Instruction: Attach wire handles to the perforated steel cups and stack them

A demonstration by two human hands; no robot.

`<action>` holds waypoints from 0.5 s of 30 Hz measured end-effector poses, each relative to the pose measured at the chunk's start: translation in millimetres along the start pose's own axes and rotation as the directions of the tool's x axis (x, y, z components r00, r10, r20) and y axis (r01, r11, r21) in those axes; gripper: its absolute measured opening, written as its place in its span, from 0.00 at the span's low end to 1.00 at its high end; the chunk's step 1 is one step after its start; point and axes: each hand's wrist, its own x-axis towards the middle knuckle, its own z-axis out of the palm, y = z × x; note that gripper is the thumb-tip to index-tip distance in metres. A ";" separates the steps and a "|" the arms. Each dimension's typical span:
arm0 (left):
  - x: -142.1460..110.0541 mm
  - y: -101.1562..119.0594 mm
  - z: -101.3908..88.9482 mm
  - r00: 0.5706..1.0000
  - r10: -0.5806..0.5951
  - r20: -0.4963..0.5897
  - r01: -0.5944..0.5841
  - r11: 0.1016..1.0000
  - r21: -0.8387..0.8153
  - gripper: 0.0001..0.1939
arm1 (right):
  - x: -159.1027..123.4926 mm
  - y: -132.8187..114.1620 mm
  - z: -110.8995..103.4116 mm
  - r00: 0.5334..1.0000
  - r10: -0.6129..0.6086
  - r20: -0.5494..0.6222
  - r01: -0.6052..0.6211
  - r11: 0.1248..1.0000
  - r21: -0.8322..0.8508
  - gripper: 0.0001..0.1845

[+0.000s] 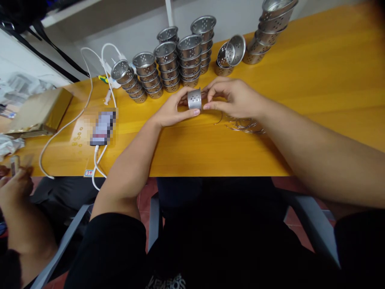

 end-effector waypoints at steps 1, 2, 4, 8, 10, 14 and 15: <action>-0.1 0.0 -0.6 1.000 -0.001 0.001 0.001 1.000 -0.001 0.62 | -0.4 0.1 0.1 1.000 -0.002 -0.005 0.002 1.000 0.003 0.37; -0.3 0.2 -1.3 1.000 -0.006 0.002 0.006 1.000 0.000 0.62 | -0.8 0.7 0.0 1.000 -0.004 -0.006 0.004 1.000 0.008 0.37; -1.0 0.8 -2.3 1.000 -0.021 0.007 0.021 1.000 0.002 0.62 | -1.7 3.5 -0.7 1.000 -0.001 0.009 0.000 0.999 0.048 0.36; -2.1 1.4 -2.0 0.999 -0.039 0.019 0.039 0.999 -0.008 0.62 | -3.6 10.5 -4.0 0.998 0.008 0.060 -0.018 0.985 0.169 0.34; -1.5 -2.1 -1.1 0.999 -0.050 0.010 0.050 0.999 -0.014 0.63 | -4.4 11.2 -4.8 0.997 0.011 0.083 -0.025 0.986 0.167 0.34; 2.3 -21.7 -2.0 0.993 -0.100 -0.071 0.099 0.995 -0.010 0.61 | -4.9 9.2 -4.1 0.996 0.016 0.089 -0.027 0.992 0.121 0.34; 3.4 -27.9 -2.8 0.989 -0.102 -0.103 0.102 0.995 -0.009 0.62 | -4.9 9.6 -4.4 0.997 0.005 0.077 -0.012 0.996 0.090 0.33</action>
